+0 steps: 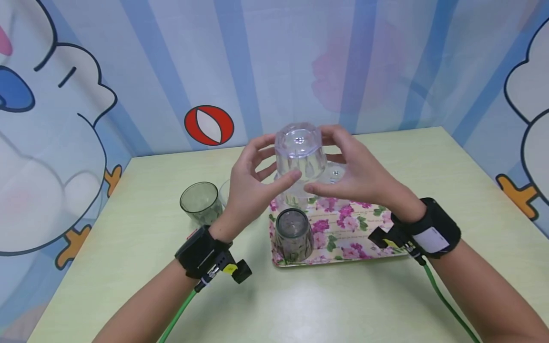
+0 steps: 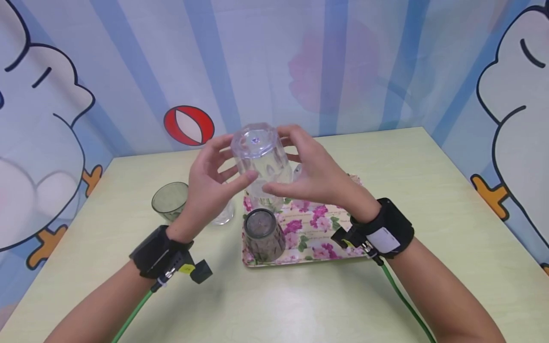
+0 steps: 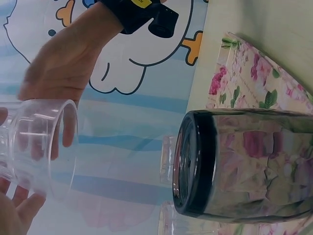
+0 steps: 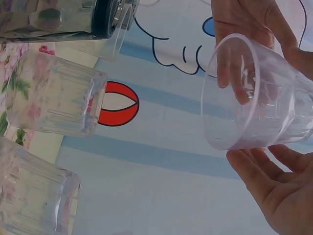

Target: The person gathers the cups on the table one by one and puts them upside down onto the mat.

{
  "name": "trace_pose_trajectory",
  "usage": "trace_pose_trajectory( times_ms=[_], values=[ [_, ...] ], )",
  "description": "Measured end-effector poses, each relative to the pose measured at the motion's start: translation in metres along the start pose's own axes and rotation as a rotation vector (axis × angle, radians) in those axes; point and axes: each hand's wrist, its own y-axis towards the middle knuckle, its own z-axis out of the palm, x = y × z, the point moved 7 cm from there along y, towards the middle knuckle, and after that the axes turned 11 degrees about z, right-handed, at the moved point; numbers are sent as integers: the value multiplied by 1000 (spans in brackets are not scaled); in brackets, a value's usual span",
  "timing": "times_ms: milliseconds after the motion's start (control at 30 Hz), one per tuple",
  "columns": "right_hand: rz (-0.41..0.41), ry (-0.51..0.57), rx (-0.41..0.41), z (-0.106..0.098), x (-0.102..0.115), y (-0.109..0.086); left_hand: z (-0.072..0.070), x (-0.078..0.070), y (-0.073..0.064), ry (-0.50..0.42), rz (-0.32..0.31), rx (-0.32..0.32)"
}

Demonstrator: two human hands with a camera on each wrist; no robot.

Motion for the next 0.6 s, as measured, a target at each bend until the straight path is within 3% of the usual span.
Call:
trace_pose_trajectory(
  times_ms=[200,367,600],
  values=[
    [29,-29,-86,-13,6,-4,3,-4,-1,4,0,-4],
    [-11,-69,-137,-18,14,-8,9,-9,-2,11,10,6],
    [14,-120,-155,-23,12,-16,21,-8,-4,-11,-18,17]
  ],
)
